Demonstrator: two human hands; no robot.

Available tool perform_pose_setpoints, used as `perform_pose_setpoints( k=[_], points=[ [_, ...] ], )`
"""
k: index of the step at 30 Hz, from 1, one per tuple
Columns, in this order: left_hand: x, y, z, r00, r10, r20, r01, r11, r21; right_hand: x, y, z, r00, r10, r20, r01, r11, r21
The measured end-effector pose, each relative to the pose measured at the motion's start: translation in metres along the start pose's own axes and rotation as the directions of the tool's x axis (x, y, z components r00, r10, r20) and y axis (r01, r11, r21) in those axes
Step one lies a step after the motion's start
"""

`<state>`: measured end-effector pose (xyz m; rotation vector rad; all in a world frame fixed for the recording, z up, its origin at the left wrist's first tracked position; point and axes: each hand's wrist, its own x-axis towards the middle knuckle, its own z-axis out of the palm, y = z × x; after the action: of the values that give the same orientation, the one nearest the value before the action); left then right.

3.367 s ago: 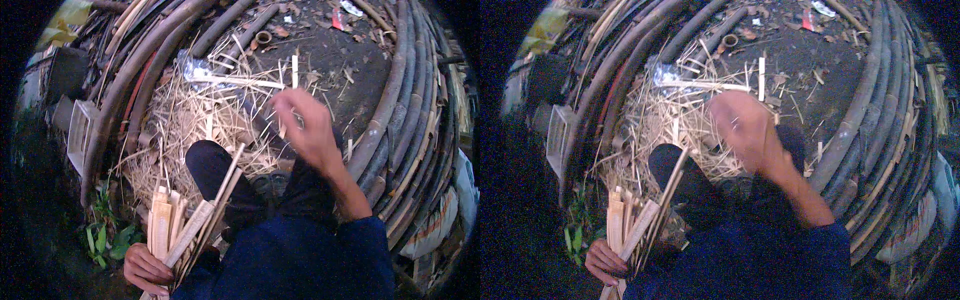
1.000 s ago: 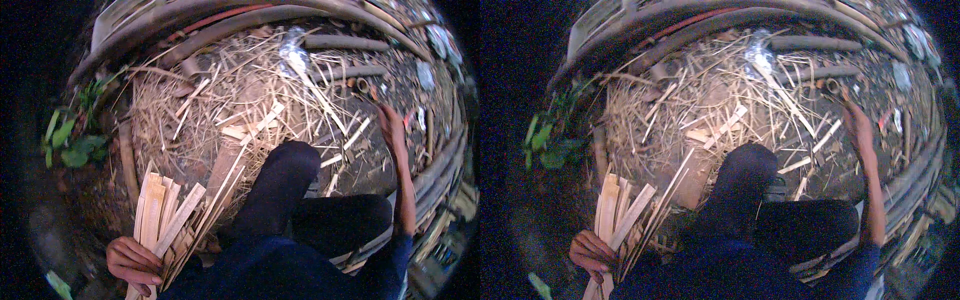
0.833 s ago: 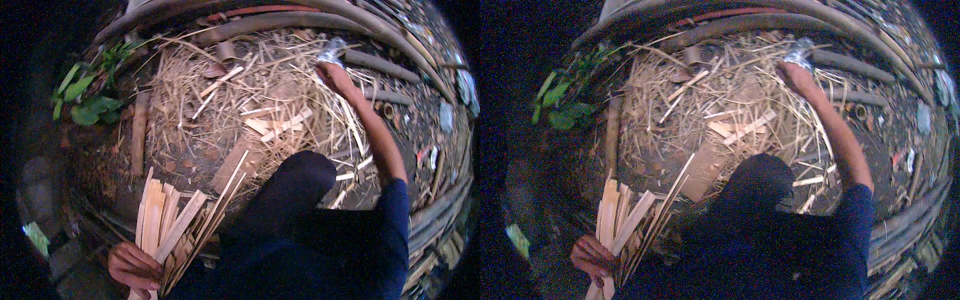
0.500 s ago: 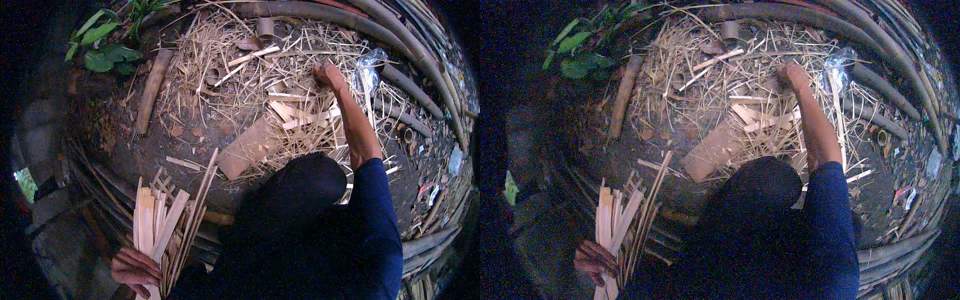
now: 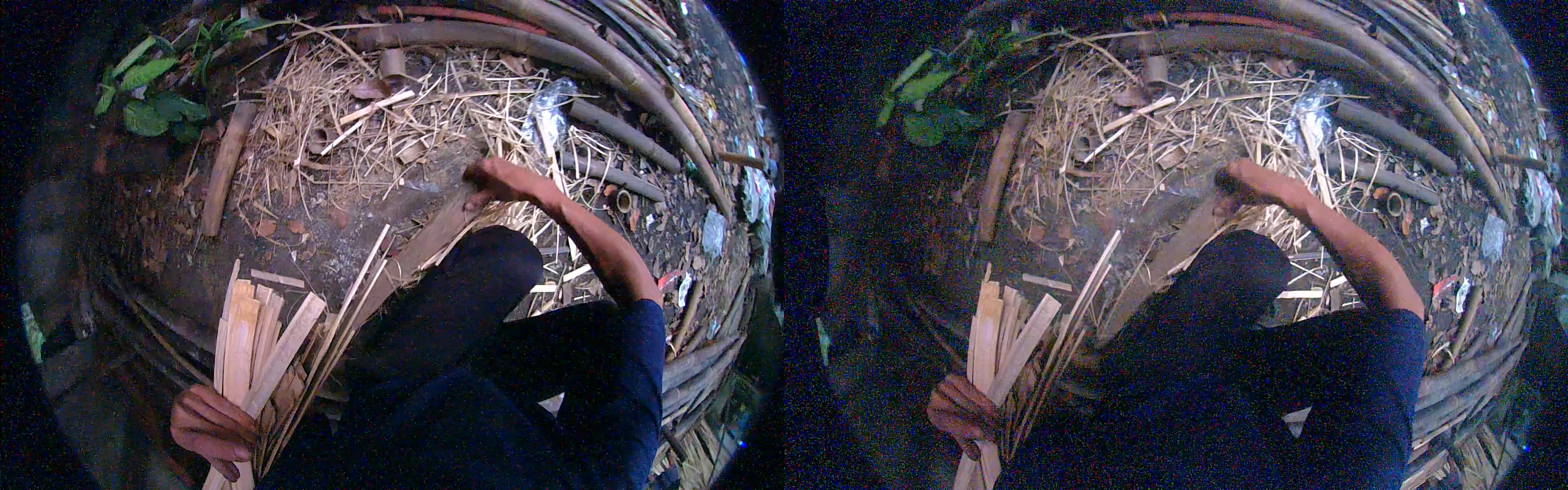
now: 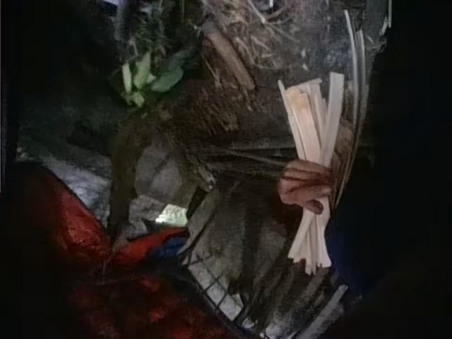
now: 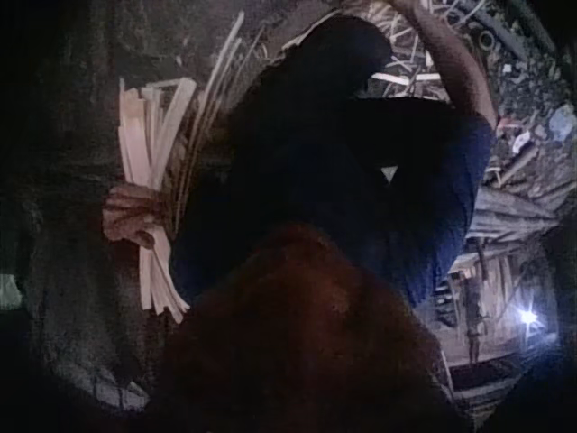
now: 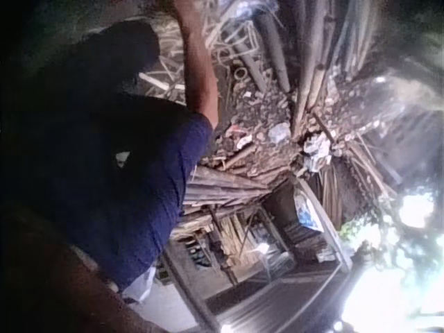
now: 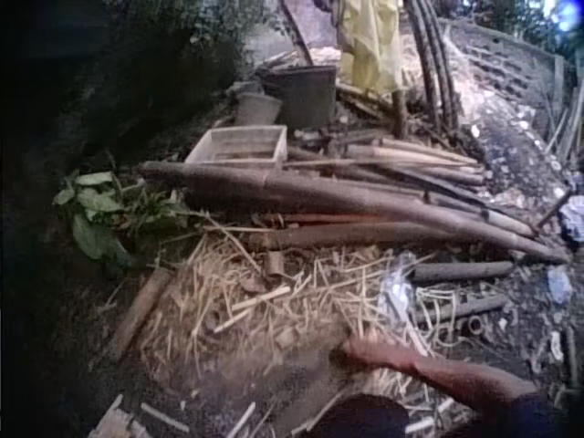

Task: The person uses a knife to split thin wooden sticks into smaller pieces. They repeatedly pick up sticks, position them, and split them with the knife, then gather the resulting pieces into a pile.

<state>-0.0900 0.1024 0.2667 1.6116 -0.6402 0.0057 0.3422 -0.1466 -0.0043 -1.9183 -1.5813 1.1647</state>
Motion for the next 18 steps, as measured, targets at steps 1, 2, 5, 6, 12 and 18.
perform_pose_setpoints(
  k=[1,2,5,6,12,18],
  points=[
    [0.004,0.001,-0.002,1.000,0.028,0.007,-0.028,1.000,0.011,-0.003,-0.003,0.003,0.992,-0.098,-0.082,0.096,0.995,-0.022],
    [0.006,0.003,-0.005,0.998,0.048,0.048,-0.047,0.999,-0.014,-0.005,-0.004,0.000,0.999,-0.044,-0.024,0.043,0.998,-0.054],
    [0.009,0.025,-0.001,0.994,0.055,0.090,-0.054,0.999,-0.008,0.009,-0.055,-0.028,0.985,-0.173,-0.024,0.169,0.977,-0.130],
    [0.006,0.023,-0.003,0.993,0.074,0.092,-0.074,0.997,0.000,0.008,-0.073,-0.043,0.975,-0.220,-0.039,0.210,0.961,-0.177],
    [-0.035,0.053,0.021,0.997,0.074,-0.038,-0.069,0.989,0.134,0.022,-0.055,-0.094,0.966,-0.236,-0.106,0.141,0.823,-0.550],
    [-0.074,0.068,0.053,0.984,0.059,-0.166,-0.032,0.986,0.163,0.069,-0.051,-0.054,0.962,-0.155,-0.226,-0.065,0.672,-0.737]
  ],
)
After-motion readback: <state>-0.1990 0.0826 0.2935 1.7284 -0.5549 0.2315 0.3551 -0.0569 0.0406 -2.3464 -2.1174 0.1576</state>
